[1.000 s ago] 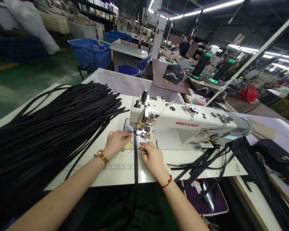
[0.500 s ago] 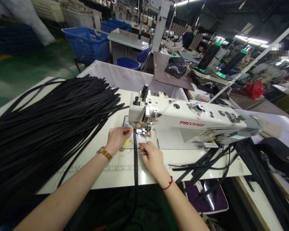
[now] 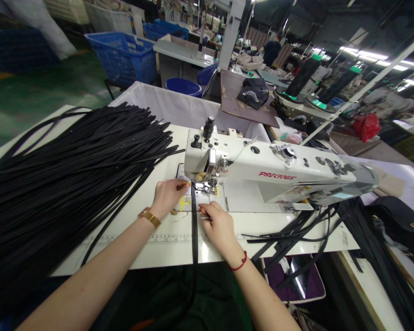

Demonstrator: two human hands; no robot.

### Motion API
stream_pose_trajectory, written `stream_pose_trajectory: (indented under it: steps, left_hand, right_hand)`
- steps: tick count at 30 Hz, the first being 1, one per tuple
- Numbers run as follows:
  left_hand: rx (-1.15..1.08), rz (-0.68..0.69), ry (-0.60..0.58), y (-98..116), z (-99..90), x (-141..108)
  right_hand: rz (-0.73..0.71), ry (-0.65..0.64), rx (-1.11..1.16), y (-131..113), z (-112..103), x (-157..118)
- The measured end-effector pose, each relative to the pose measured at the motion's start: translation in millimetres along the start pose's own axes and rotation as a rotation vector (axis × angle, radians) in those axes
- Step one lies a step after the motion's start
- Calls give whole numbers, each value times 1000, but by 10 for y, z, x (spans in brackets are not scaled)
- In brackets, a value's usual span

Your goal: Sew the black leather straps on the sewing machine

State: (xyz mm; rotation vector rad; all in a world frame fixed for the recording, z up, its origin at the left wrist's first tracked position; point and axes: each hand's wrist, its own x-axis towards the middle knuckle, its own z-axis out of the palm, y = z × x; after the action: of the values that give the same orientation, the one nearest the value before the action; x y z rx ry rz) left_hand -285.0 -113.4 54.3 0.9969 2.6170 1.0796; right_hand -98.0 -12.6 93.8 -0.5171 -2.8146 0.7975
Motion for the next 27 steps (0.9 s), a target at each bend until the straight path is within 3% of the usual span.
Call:
stream_pose_trajectory:
  steps: [27]
  left_hand:
    - [35, -12, -25, 18, 21, 6]
  right_hand:
    - [-19, 6, 18, 12, 46, 1]
